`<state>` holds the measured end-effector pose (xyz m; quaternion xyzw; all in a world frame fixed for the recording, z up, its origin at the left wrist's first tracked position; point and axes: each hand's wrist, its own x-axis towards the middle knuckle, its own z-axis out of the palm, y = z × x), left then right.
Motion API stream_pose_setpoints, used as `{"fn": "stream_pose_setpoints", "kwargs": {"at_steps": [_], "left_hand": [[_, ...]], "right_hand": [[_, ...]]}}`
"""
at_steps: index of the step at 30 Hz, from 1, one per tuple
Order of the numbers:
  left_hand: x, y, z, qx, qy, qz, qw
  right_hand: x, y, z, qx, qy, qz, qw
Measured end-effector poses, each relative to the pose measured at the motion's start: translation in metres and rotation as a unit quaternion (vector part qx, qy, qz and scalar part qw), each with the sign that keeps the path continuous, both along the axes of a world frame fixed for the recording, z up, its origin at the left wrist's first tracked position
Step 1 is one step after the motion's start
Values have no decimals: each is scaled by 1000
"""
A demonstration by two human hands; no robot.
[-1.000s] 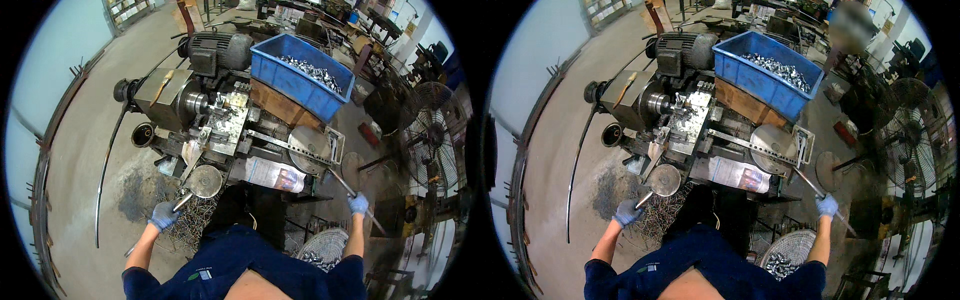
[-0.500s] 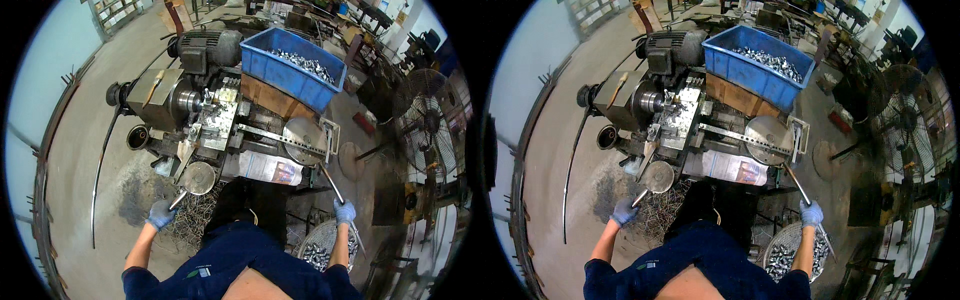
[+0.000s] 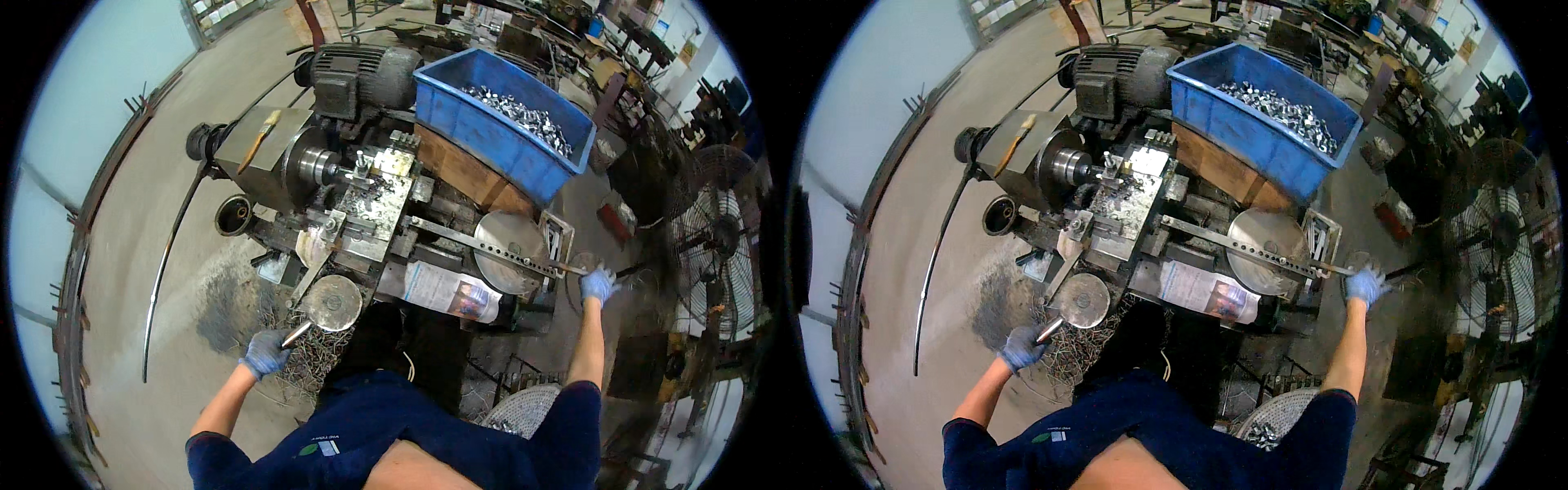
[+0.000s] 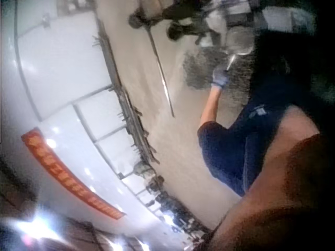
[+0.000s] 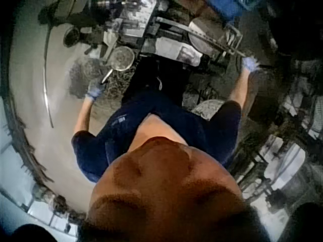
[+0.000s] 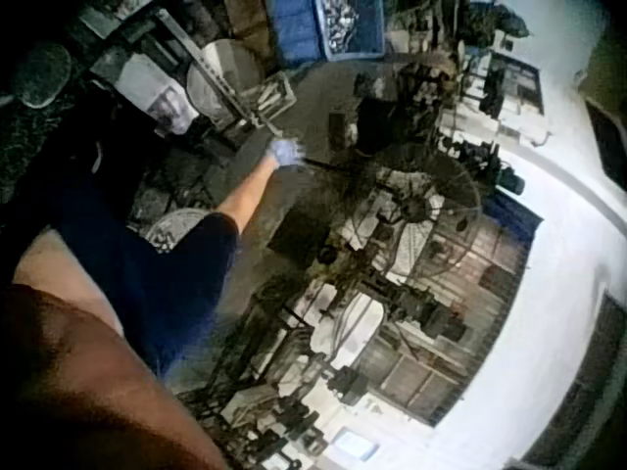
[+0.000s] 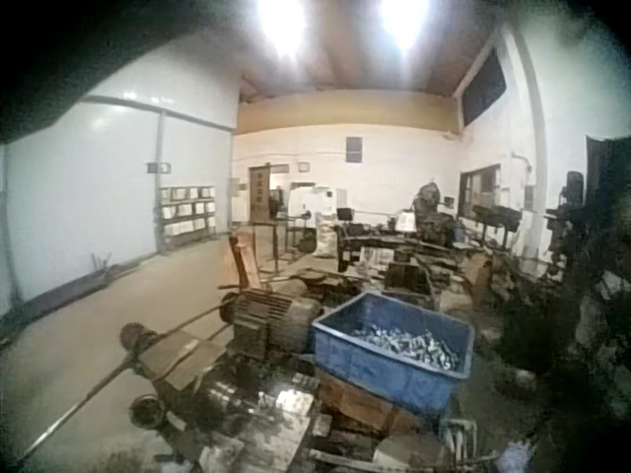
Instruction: The person operates a manual lathe machine by inserting small metal components into the chuck, tightening them, and using levers to engage the cutting tools before placing the finished parts into a basket.
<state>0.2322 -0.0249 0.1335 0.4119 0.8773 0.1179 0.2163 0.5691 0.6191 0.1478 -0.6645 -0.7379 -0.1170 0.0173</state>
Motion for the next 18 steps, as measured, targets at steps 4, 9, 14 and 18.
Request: {"fn": "stream_pose_setpoints", "kwargs": {"at_steps": [4, 9, 14, 18], "left_hand": [[-14, 2, 19, -54, -248, 25, 967], [-85, -26, -42, 204, -455, 277, 821], [-241, -70, -149, 60, -2, 196, 979], [-258, -17, -143, -70, 77, 75, 992]], "right_hand": [[-40, 6, -9, -54, -45, 57, 996], [-24, -64, -26, -33, -5, 137, 990], [44, -138, -45, 7, 173, 145, 974], [106, -186, 2, -14, 188, 21, 982]]}}
